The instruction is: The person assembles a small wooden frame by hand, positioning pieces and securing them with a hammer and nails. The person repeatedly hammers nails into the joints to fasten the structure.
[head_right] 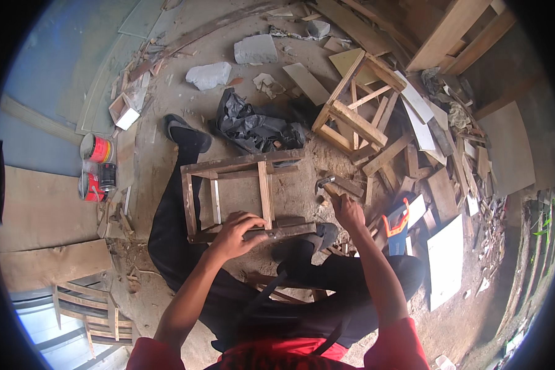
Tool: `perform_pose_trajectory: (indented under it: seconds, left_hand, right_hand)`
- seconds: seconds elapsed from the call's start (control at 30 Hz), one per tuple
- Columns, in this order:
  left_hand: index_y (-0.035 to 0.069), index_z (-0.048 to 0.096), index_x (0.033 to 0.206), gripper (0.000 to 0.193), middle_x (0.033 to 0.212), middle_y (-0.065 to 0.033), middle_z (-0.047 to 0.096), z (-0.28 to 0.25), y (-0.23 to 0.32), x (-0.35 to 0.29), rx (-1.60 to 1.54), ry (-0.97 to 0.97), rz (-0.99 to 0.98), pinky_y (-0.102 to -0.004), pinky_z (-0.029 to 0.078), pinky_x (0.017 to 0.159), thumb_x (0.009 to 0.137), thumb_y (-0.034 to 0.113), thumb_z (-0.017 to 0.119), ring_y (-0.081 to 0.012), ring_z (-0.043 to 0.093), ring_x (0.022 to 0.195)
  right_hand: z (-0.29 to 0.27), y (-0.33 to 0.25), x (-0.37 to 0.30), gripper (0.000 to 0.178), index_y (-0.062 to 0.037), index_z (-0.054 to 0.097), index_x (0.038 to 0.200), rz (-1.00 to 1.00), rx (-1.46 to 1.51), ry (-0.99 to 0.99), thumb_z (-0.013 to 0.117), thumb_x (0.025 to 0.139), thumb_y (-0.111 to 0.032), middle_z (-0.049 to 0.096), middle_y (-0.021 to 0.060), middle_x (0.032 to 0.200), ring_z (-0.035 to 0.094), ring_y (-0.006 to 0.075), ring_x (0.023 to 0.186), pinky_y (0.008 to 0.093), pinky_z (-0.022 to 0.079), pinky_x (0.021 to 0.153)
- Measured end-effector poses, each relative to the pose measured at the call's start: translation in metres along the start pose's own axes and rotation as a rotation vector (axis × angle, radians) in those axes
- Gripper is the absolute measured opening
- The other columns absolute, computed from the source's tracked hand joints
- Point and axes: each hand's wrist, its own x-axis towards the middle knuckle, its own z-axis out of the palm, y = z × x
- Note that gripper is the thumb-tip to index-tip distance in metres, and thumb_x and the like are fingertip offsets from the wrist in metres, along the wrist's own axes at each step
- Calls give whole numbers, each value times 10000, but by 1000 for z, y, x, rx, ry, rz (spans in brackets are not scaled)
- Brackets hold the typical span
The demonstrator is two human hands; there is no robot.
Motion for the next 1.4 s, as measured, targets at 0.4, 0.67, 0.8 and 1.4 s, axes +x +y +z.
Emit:
perform_pose_trajectory:
  seconds: [0.4,0.67,0.8,1.4]
  left_hand:
    - [53,626,907,62,831,-109,644,16,-8,6,61,195,-335,-419,479,716,907,102,589,-321,616,775]
    - [75,608,887,60,801,-83,637,15,-17,9,74,102,-340,-402,480,691,869,132,617,-289,619,746]
    - [91,600,875,75,784,-70,631,13,-19,9,71,85,-354,-399,472,676,869,162,624,-277,623,739]
    - [63,623,821,90,738,-73,626,21,-15,9,139,57,-349,-398,468,640,889,111,588,-280,619,680]
  right_hand:
    - [45,-97,175,337,-47,590,1192,-539,312,-134,558,859,-8,611,185,1124,612,411,1043,464,512,887]
    - [66,-92,285,614,-84,470,1386,-610,-7,-216,657,804,-25,435,178,1473,505,388,1274,443,451,1059]
    - [56,-101,290,667,-91,467,1391,-638,75,-255,686,768,4,401,181,1498,517,380,1256,427,471,1020]
    - [109,-132,269,491,-170,561,1324,-946,-353,-95,670,853,-257,506,109,1280,516,271,1188,417,400,1017]
